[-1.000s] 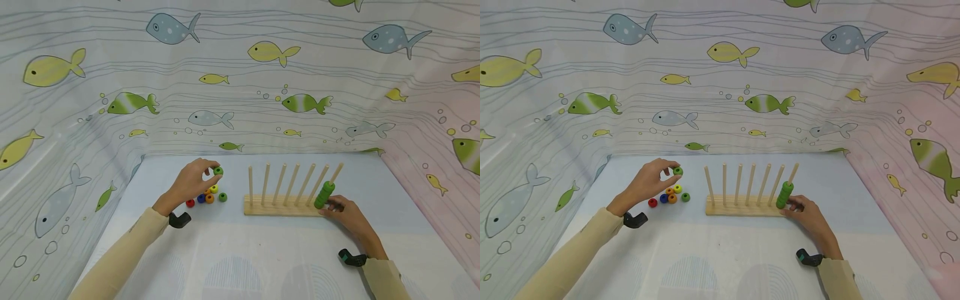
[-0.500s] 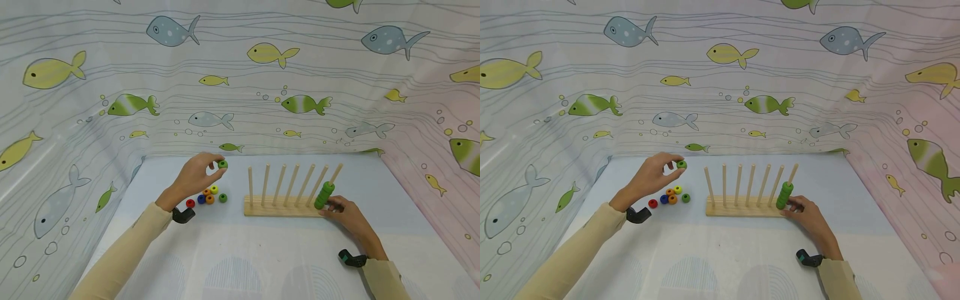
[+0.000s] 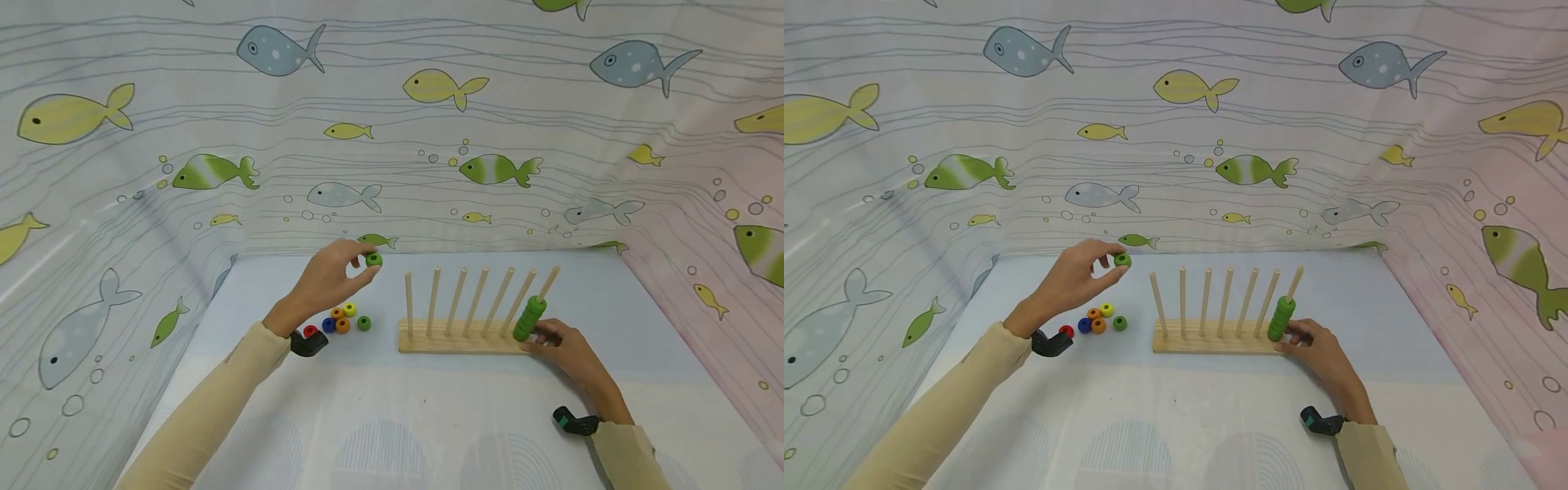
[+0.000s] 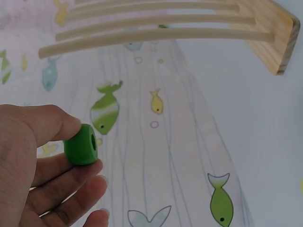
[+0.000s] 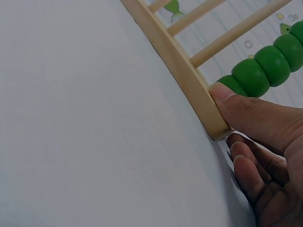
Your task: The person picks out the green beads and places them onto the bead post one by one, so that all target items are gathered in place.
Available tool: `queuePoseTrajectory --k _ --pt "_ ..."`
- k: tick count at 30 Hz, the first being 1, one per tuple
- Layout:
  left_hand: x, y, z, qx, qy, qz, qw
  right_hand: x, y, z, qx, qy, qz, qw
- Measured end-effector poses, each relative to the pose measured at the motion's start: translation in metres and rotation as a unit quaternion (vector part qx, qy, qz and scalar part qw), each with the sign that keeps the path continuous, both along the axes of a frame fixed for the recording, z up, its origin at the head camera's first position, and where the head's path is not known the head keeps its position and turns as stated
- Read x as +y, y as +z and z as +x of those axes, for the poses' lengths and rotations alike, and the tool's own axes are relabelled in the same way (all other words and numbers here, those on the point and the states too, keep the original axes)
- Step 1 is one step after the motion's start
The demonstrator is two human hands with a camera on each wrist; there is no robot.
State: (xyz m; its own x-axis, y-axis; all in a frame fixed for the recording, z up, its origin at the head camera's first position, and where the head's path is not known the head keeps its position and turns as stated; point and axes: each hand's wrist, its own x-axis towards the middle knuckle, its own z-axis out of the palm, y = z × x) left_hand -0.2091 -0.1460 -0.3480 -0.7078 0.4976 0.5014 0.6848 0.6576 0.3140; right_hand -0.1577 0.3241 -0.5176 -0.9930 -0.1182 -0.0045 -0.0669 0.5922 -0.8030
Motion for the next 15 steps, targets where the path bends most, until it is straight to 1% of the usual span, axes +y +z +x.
queuePoseTrajectory --k 6,15 --pt "0.008 0.009 -0.002 0.020 -0.017 0.011 0.9996 0.000 0.001 0.000 -0.004 -0.002 -0.002 1.000" --pt "0.019 0.017 -0.003 0.026 -0.030 0.011 0.9992 0.000 0.000 0.000 0.002 0.002 -0.004 1.000"
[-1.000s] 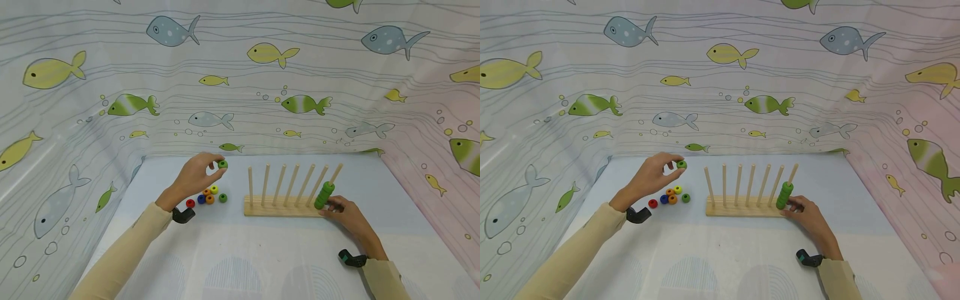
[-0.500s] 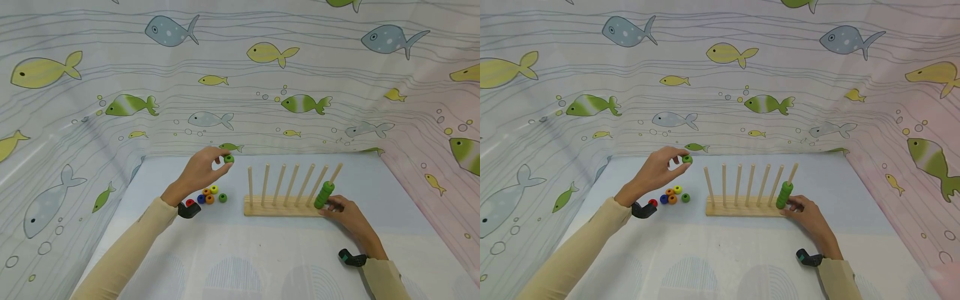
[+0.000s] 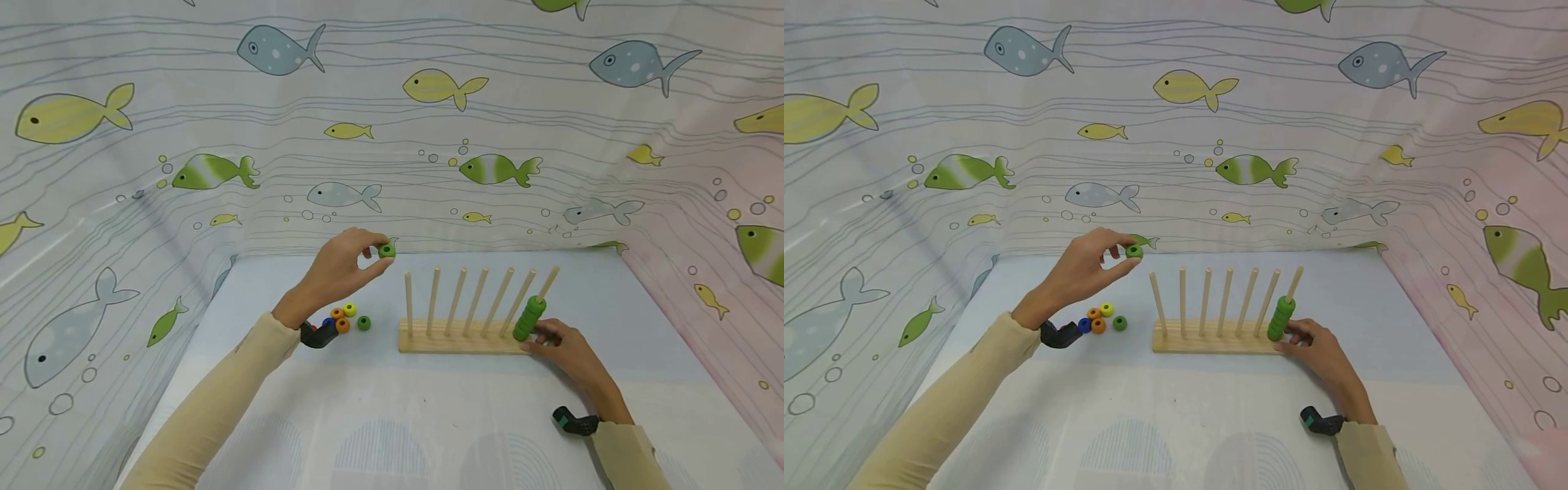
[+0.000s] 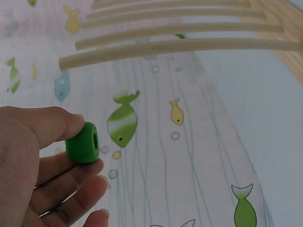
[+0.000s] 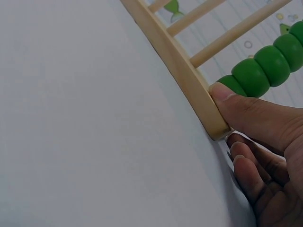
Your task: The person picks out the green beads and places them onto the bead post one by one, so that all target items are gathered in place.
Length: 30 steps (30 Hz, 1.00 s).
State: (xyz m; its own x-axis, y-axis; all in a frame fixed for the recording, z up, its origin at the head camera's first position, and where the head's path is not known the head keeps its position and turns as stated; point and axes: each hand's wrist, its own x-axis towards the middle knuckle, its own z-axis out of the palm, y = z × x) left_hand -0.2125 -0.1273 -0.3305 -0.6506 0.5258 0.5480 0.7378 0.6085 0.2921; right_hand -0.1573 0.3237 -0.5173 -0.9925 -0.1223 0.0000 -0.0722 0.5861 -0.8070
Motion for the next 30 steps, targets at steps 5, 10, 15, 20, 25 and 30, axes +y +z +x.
queuePoseTrajectory --k 5,10,15,20,25,30 --pt "0.007 0.003 -0.001 0.008 -0.008 -0.001 0.9999 0.000 0.001 0.000 0.001 0.001 0.003 1.000" --pt "0.014 0.008 -0.001 0.015 -0.018 0.001 0.9997 -0.001 0.002 0.001 -0.003 -0.002 -0.002 1.000" --pt "0.022 0.012 -0.001 0.015 -0.023 0.000 0.9996 -0.002 0.002 0.001 -0.005 -0.002 -0.006 1.000" --pt "0.031 0.015 -0.002 0.016 -0.033 -0.002 0.9993 -0.001 0.002 0.001 -0.009 0.000 -0.007 1.000" --pt "0.040 0.016 -0.003 0.015 -0.044 -0.004 0.9989 0.000 0.003 0.001 -0.008 -0.002 -0.005 1.000" --pt "0.050 0.018 -0.004 0.013 -0.051 -0.008 0.9986 0.000 0.003 0.001 -0.010 -0.002 -0.004 1.000"
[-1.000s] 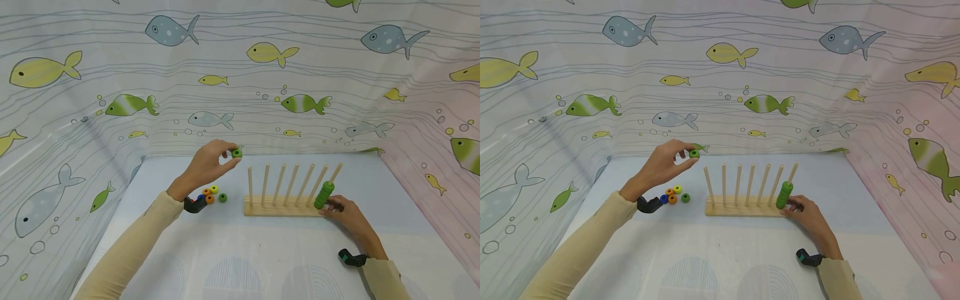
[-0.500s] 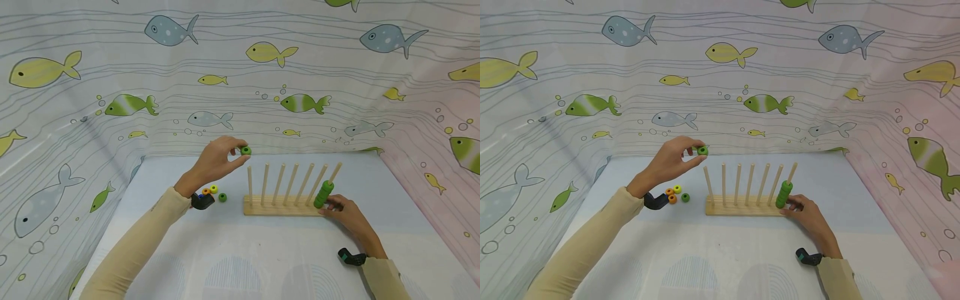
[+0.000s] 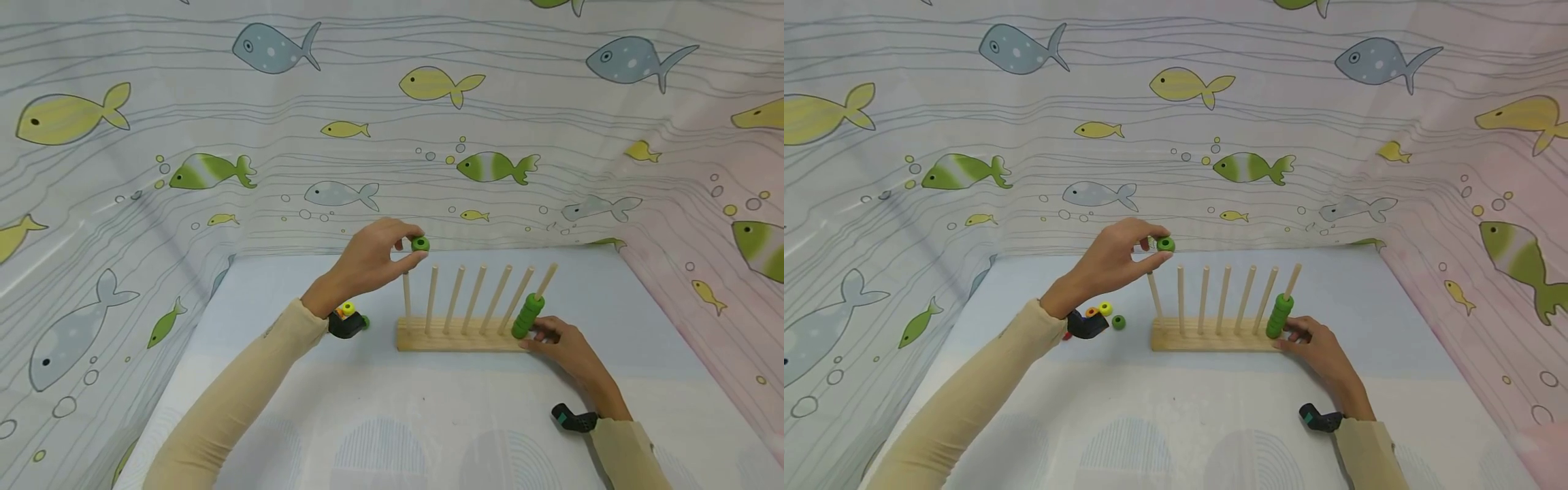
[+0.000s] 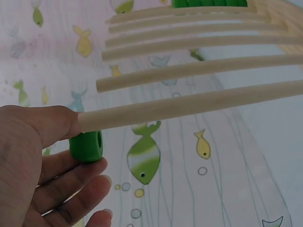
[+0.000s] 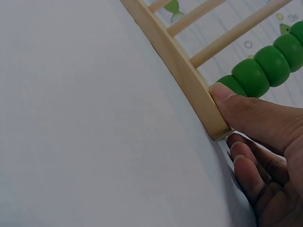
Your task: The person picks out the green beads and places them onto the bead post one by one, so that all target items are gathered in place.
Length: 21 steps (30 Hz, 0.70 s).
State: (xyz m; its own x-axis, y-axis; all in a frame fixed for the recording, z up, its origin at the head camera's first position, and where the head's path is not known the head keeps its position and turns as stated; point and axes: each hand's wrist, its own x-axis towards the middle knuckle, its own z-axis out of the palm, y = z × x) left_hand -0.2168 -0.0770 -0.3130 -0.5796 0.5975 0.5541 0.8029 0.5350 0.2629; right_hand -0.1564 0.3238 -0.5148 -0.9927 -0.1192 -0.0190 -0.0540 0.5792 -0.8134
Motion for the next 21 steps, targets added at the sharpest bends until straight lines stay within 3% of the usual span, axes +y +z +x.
queuePoseTrajectory --k 21 --pt "0.040 0.010 0.004 -0.003 -0.028 -0.015 0.9995 0.000 -0.001 0.000 0.002 -0.002 0.002 1.000"
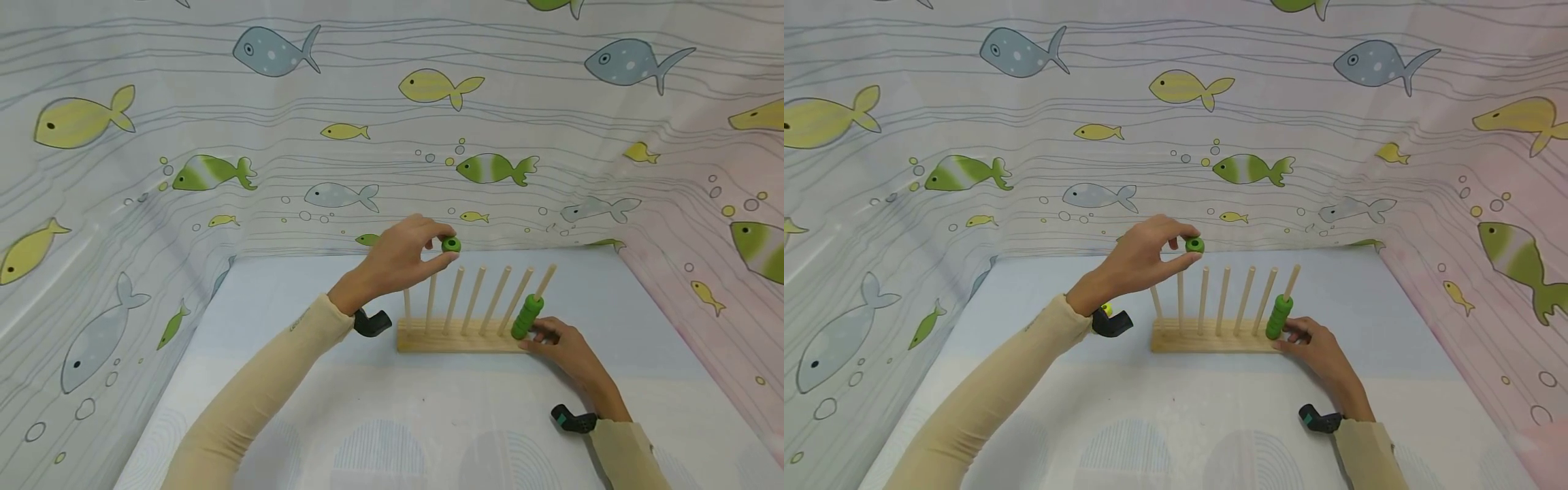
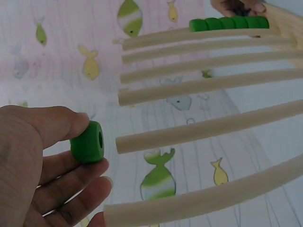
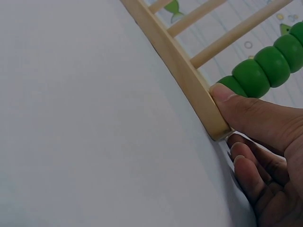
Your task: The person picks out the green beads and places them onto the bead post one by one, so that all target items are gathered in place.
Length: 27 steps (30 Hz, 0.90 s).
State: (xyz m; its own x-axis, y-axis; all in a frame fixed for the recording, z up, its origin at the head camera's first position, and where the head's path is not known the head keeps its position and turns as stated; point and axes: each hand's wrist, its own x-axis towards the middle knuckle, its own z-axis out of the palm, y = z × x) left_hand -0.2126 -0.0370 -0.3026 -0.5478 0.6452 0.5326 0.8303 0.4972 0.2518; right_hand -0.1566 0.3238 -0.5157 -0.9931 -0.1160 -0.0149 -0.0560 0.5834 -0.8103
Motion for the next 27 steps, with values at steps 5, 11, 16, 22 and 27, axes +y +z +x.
queuePoseTrajectory --k 5,11,16,22,27 --pt "0.011 0.001 0.002 -0.004 0.000 -0.015 0.9999 0.001 -0.002 -0.001 -0.001 -0.001 0.001 1.000" --pt "0.022 0.002 0.003 -0.011 -0.002 -0.026 0.9996 0.000 -0.002 0.000 -0.001 0.000 -0.001 1.000" --pt "0.030 0.006 0.005 0.000 -0.012 -0.033 0.9994 -0.001 0.001 0.000 0.000 -0.001 0.000 1.000" --pt "0.042 0.011 0.009 0.013 -0.025 -0.033 0.9991 0.000 0.001 0.000 -0.002 0.001 0.006 1.000" --pt "0.055 0.011 0.010 0.018 -0.033 -0.039 0.9985 -0.001 0.001 0.000 -0.001 0.002 0.007 1.000"
